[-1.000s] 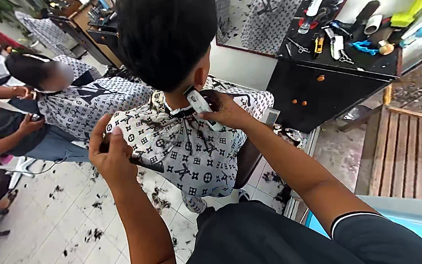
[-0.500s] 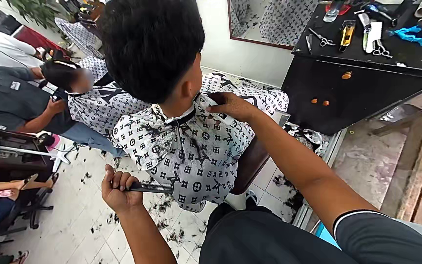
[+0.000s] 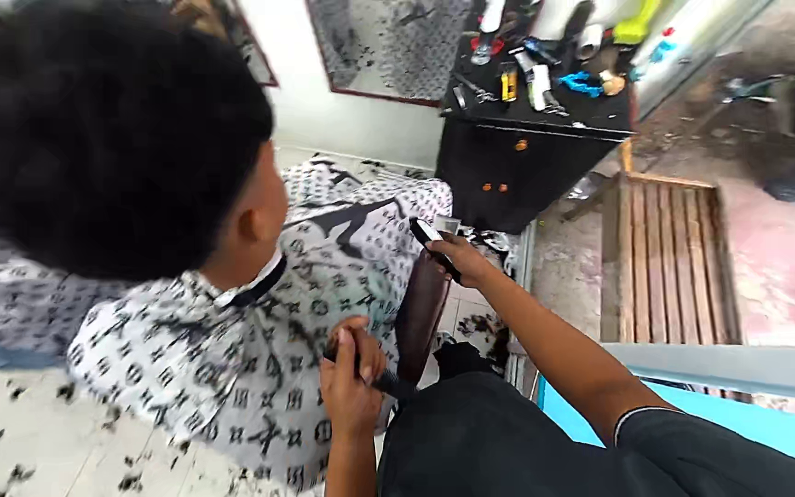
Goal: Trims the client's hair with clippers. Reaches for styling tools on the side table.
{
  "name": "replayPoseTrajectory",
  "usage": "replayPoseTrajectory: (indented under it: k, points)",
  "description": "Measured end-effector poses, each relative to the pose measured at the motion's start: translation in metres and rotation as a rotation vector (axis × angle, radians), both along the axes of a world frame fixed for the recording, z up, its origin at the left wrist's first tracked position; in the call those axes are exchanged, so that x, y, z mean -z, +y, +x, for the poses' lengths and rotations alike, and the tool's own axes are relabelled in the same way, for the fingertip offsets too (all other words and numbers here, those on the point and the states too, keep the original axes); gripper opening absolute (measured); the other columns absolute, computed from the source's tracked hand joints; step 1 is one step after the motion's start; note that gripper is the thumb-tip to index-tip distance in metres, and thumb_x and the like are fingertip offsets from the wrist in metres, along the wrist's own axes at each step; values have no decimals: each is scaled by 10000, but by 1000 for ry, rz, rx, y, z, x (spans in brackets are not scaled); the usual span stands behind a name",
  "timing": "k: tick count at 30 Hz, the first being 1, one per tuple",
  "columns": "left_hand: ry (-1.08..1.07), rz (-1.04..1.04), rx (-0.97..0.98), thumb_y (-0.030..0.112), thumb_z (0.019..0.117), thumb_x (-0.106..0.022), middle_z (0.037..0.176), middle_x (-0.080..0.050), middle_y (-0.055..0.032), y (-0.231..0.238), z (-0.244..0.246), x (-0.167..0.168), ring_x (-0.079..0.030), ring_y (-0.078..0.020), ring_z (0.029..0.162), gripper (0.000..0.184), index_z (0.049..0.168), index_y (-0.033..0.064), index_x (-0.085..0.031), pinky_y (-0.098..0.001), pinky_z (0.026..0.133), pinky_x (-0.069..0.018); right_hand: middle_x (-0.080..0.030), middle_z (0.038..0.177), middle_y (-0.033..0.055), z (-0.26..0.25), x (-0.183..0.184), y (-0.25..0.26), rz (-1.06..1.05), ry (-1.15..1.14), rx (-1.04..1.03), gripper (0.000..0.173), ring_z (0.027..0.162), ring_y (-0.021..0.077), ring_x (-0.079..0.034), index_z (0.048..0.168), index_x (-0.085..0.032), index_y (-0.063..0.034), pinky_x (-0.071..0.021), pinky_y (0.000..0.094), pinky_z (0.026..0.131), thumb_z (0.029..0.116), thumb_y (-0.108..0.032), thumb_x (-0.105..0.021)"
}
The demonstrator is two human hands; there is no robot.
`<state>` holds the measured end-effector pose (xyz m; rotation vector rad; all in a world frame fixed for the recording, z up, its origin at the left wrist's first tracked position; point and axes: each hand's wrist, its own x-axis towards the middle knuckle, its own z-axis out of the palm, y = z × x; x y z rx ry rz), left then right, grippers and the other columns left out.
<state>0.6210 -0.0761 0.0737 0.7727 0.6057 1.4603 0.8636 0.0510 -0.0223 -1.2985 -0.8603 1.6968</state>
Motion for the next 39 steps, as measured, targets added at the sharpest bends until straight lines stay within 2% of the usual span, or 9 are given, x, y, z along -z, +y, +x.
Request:
replayPoseTrajectory:
  k: [5, 10, 13, 16, 24, 26, 29, 34, 39]
  points:
    - [247, -7, -48, 418, 1069, -505, 601, -537, 113, 51, 46, 30, -473, 17, 476, 349, 1158, 157, -719, -153, 473, -436, -613, 802, 42, 106, 31, 59, -52, -63, 264, 268, 484, 78, -485, 1298, -513, -76, -437, 225, 440, 1040, -146, -526]
    - [528, -115, -193, 278, 1118, -333, 621, -562, 134, 119, 110, 67, -498, 21, 486, 393, 1202, 82, -663, -144, 490, -465, -654, 911, 85, 258, 69, 177, -62, -339, 520, 444, 628, 149, -596, 1334, -516, -22, -539, 336, 565, 1005, -291, -643]
    - [718, -214, -187, 183, 1108, -282, 672, -583, 124, 143, 149, 85, -546, 24, 555, 401, 1226, -4, -616, -143, 557, -495, -667, 1125, 254, 362, 89, 245, -89, -728, 578, 576, 944, 384, -679, 1352, -558, 12, -569, 587, 812, 913, -312, -741]
    - [837, -277, -182, 148, 1102, -274, 728, -626, 93, 153, 173, 103, -599, 11, 627, 405, 1229, -51, -603, -166, 633, -539, -508, 1389, 365, 435, 95, 291, -173, -1004, 544, 656, 1305, 521, -493, 1373, -581, 31, -406, 694, 1051, 866, -322, -801]
    - [1149, -437, -150, 230, 1110, -232, 1252, -665, -209, 176, 200, 112, -640, -130, 1140, 535, 1280, -132, -588, -302, 1013, -502, -548, 1360, 336, 503, 120, 348, -129, -1218, 472, 629, 1298, 493, -519, 1358, -563, 65, -422, 661, 1056, 916, -346, -739]
    - [1228, -469, -158, 269, 1114, -219, 1248, -674, -200, 185, 202, 114, -648, -139, 1103, 558, 1276, -92, -612, -309, 940, -519, -538, 1370, 335, 516, 117, 354, -38, -1205, 520, 634, 1306, 493, -507, 1364, -577, 35, -414, 653, 1069, 926, -403, -709]
    - [1214, -475, -127, 278, 1124, -265, 1068, -664, -117, 208, 216, 115, -598, -49, 752, 510, 1232, -52, -638, -218, 665, -513, -430, 1472, 355, 543, 103, 363, 27, -1255, 662, 620, 1375, 516, -425, 1417, -544, 16, -383, 645, 1108, 935, -356, -662]
    - [1104, -215, 130, 195, 1065, -414, 1362, -593, -210, 274, 256, 142, -667, -209, 1108, 393, 1275, -50, -639, -356, 896, -590, -351, 1560, 337, 600, 108, 380, -154, -1262, 609, 859, 1430, 490, -391, 1578, -255, 49, -348, 636, 1144, 954, -359, -681]
    - [1206, 139, 309, 84, 1051, -437, 1412, -581, -220, 384, 335, 169, -573, -276, 1317, 333, 1270, -29, -661, -404, 1089, -494, -496, 1425, 366, 607, 109, 382, -181, -1230, 505, 616, 1355, 509, -475, 1472, -415, 99, -371, 662, 1104, 1034, -298, -590]
